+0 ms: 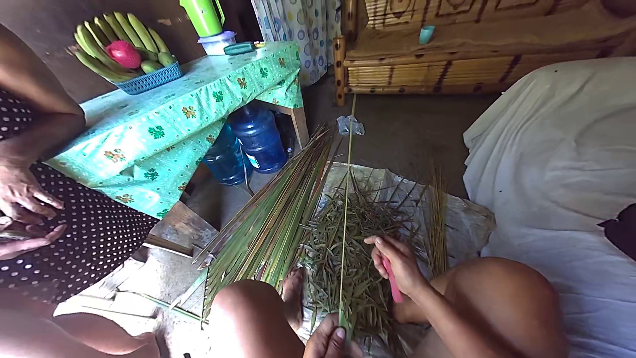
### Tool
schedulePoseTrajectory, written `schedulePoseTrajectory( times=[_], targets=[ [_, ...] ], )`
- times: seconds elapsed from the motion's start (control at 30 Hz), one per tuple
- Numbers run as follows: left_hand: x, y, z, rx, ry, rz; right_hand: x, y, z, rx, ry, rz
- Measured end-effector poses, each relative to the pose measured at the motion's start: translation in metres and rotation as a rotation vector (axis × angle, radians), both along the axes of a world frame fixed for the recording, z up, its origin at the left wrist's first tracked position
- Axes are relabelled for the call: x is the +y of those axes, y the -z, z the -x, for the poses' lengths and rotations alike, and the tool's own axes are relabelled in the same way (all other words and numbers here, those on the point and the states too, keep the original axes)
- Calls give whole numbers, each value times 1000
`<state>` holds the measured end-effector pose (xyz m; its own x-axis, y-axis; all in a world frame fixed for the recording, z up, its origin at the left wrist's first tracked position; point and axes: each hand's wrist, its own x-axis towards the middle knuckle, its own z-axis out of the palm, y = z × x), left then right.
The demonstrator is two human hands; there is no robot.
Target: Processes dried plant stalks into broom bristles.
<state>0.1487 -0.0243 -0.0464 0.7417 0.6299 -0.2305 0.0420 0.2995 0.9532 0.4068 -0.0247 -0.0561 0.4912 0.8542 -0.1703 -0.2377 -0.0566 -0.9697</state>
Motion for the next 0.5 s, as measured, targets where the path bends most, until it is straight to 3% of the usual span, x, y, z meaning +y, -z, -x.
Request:
schedulePoseTrajectory(
  times=[0.1, 0.2, 0.3, 0.43, 0.5],
  targets=[
    [7, 9, -4, -95, -79, -115, -4, -6, 1, 67, -152, 102],
    [14, 12, -14, -133, -189, -215, -11, -8, 4, 87, -459, 293],
    [19, 10, -28, -142, -278, -292, -17, -5, 18, 246, -642, 390],
    [13, 20, -45, -85, -346, -330, -16, -11, 35, 462, -548, 340],
    [1, 13, -44, 126, -251, -349, -12, -16, 35, 408, -403, 363]
  ],
)
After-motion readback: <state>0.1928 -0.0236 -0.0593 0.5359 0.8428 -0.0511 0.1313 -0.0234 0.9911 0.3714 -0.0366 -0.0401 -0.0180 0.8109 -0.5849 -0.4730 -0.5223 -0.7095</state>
